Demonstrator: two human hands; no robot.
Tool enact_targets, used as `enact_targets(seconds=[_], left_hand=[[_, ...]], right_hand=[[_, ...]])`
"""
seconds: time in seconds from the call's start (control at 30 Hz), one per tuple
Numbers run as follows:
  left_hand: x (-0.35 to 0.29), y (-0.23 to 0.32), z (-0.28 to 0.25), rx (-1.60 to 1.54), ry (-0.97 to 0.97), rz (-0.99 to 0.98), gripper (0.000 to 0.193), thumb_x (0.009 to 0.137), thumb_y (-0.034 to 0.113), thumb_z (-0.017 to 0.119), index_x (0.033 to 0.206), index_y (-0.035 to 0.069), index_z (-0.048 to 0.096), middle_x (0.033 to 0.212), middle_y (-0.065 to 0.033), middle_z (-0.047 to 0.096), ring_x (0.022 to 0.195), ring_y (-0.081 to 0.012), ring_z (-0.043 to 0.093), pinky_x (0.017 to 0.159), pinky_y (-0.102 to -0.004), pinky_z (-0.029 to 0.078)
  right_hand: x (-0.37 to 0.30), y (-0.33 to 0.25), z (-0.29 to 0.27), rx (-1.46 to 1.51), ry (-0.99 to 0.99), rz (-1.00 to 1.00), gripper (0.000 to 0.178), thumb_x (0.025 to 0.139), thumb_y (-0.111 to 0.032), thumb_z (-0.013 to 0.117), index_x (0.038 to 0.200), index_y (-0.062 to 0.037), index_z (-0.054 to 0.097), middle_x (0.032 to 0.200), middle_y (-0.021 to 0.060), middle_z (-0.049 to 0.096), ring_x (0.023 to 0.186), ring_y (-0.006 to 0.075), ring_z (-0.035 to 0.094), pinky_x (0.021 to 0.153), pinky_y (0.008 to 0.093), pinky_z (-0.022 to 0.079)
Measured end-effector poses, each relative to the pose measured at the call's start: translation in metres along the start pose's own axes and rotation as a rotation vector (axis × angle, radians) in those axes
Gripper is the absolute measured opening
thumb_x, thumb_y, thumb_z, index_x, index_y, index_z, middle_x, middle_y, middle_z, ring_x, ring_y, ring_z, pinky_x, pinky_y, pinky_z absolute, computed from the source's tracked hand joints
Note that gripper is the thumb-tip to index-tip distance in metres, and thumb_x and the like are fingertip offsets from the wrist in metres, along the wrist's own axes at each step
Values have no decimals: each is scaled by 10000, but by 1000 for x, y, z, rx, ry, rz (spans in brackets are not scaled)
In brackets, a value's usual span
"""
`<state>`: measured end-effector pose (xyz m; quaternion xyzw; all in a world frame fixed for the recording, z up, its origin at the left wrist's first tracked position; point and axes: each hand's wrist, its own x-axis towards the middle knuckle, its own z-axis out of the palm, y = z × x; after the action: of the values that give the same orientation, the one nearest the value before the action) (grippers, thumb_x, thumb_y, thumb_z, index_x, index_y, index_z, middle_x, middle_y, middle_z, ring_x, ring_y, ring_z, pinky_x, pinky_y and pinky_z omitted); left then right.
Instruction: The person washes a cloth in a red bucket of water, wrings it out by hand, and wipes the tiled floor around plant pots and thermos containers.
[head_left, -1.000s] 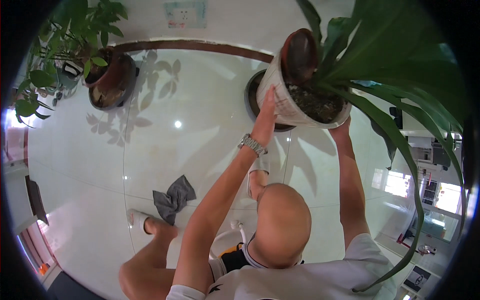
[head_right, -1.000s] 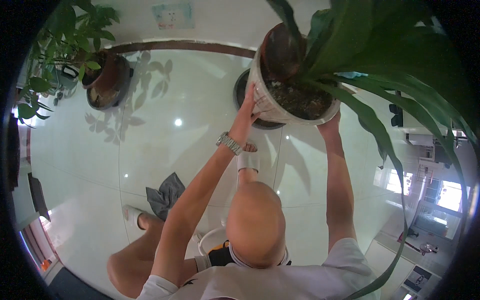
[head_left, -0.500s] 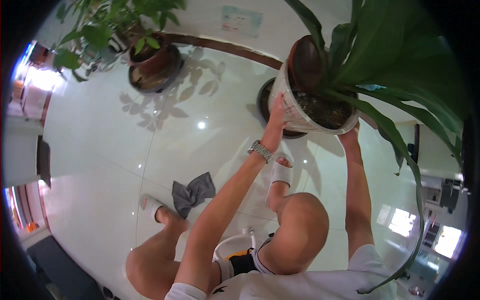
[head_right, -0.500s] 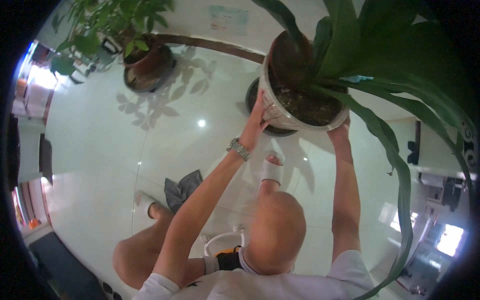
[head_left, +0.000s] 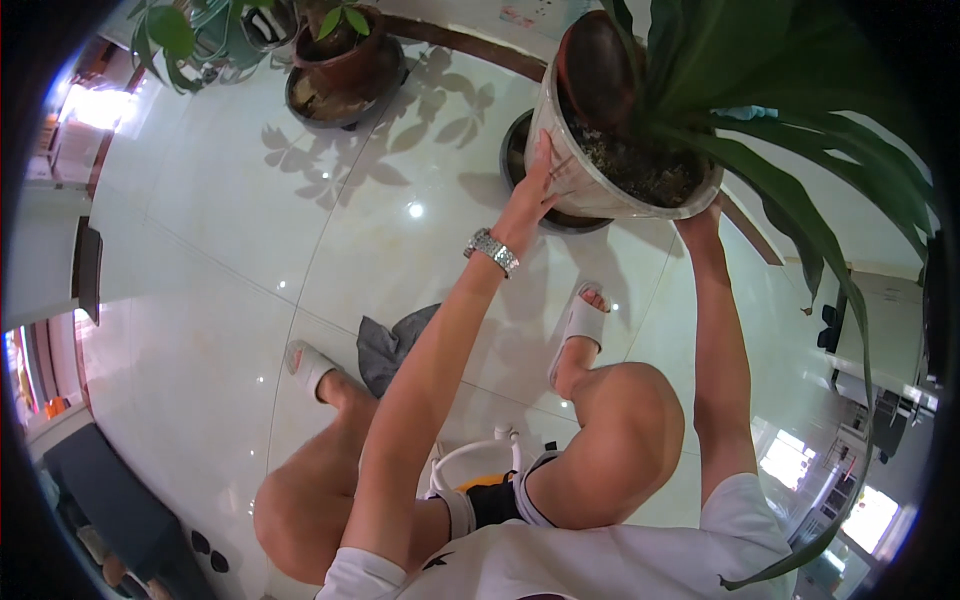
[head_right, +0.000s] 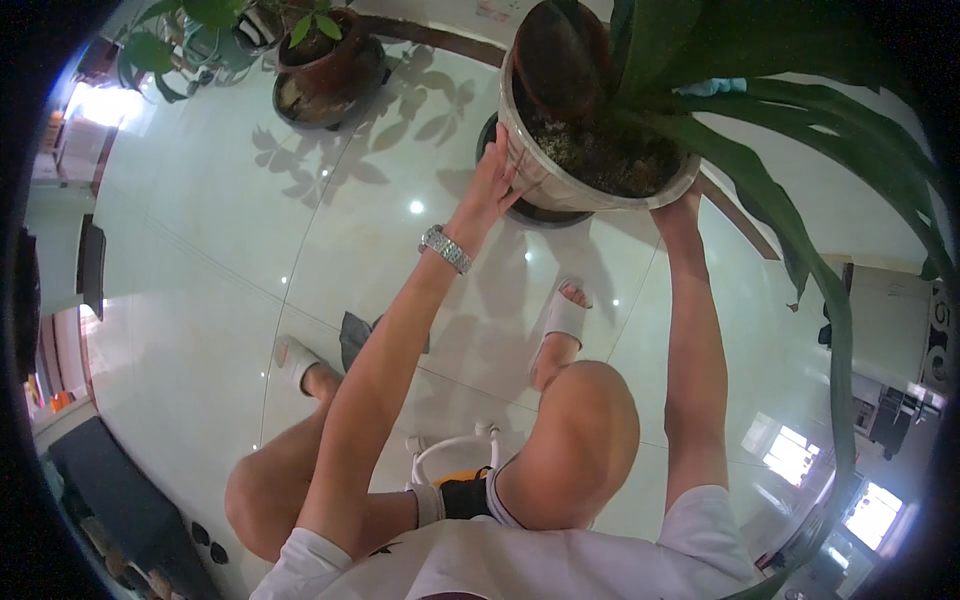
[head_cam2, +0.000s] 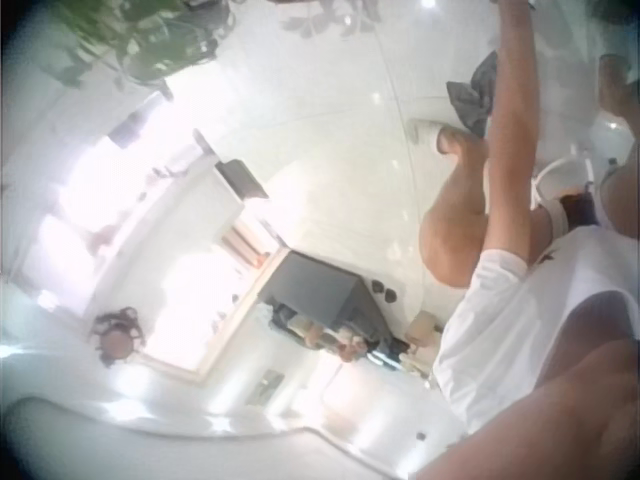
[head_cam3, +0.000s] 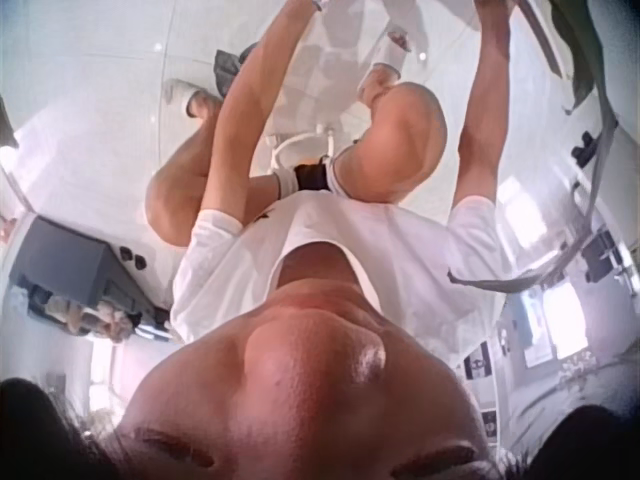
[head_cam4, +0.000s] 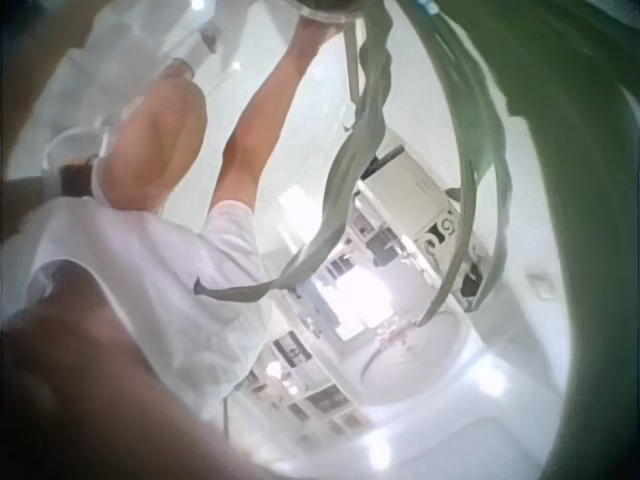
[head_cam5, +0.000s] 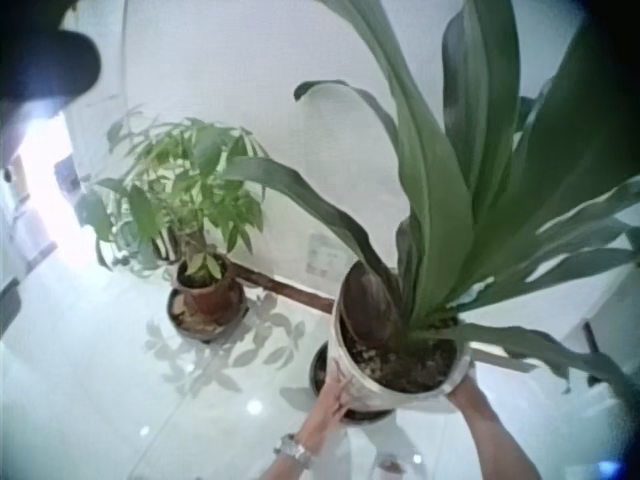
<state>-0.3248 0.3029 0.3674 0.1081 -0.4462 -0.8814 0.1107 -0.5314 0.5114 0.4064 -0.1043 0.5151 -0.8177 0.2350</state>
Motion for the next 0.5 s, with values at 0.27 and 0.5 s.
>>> enact_targets(seconds=[0.27,0.5], left_hand=[[-10,23,-25,-225,12,72,769,913,659,368,1535,262,150,1507,118,288,1257,-129,381,1123,-342,206],[-13,39,-60,-369,146,126,574,1005,465,326,1514,224,217,1413,76,420,1193,-174,431,1094,-326,267]], right_hand=[[25,28,30,-173,-31,-30,484,971,-379,375,1381,-128,430,1418,70,443,1281,281,431,1086,442,355],[23,50,70,-152,-205,-70,665,872,-134,624,1434,-50,279,1436,93,408,1288,244,426,1089,384,354]])
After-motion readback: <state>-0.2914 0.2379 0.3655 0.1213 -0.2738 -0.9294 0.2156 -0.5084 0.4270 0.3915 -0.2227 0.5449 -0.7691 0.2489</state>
